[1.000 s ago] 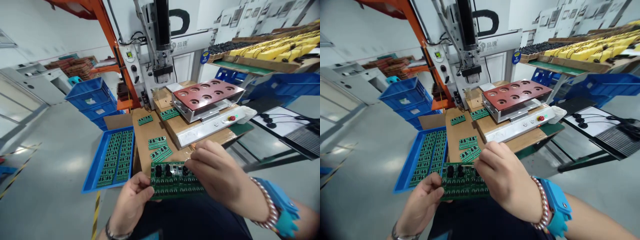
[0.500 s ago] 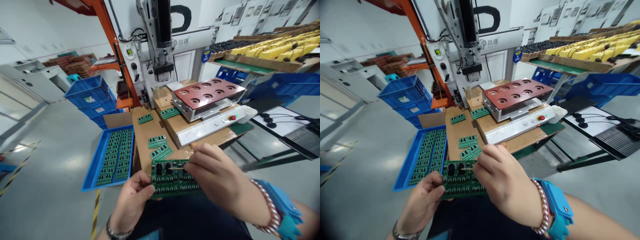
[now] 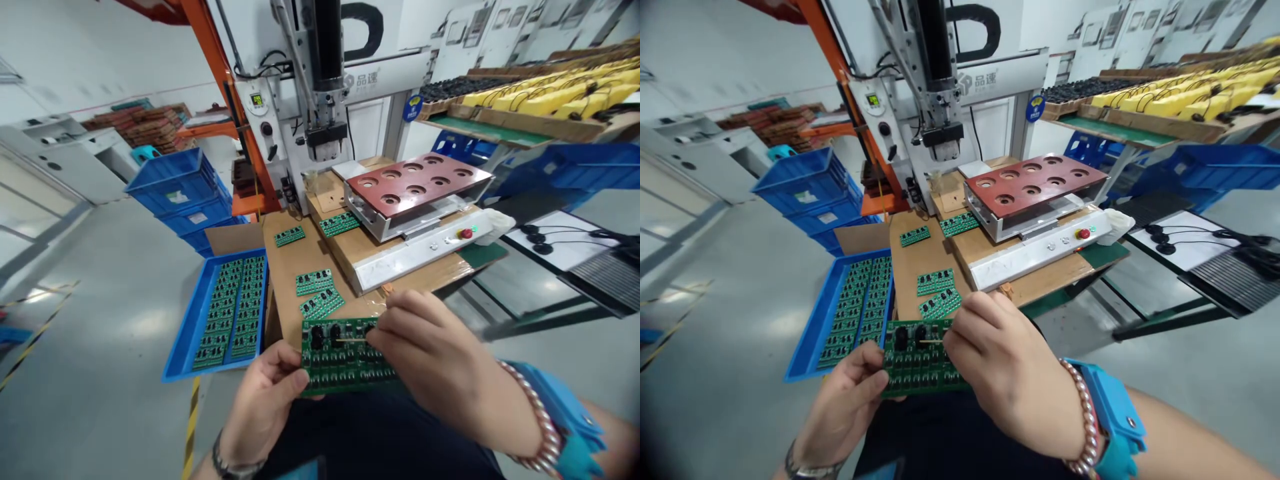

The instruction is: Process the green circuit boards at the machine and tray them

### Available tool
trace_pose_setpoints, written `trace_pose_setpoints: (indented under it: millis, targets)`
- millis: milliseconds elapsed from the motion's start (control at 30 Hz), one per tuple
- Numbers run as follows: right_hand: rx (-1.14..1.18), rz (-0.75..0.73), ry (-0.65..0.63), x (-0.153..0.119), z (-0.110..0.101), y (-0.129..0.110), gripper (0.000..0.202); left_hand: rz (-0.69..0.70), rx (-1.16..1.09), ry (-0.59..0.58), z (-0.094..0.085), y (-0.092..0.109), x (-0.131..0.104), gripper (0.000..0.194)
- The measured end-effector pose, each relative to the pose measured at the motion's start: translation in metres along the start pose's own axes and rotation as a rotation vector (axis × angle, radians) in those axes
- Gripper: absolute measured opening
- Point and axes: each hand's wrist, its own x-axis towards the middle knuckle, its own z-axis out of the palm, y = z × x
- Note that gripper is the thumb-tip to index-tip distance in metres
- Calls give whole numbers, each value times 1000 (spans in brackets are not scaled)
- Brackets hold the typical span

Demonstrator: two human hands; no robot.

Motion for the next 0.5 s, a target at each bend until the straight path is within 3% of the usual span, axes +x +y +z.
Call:
trace_pose_setpoints:
  millis: [500]
  targets:
    - [6,-1,-30,-3,1,-2,17,-3,14,25,4,1,0,28]
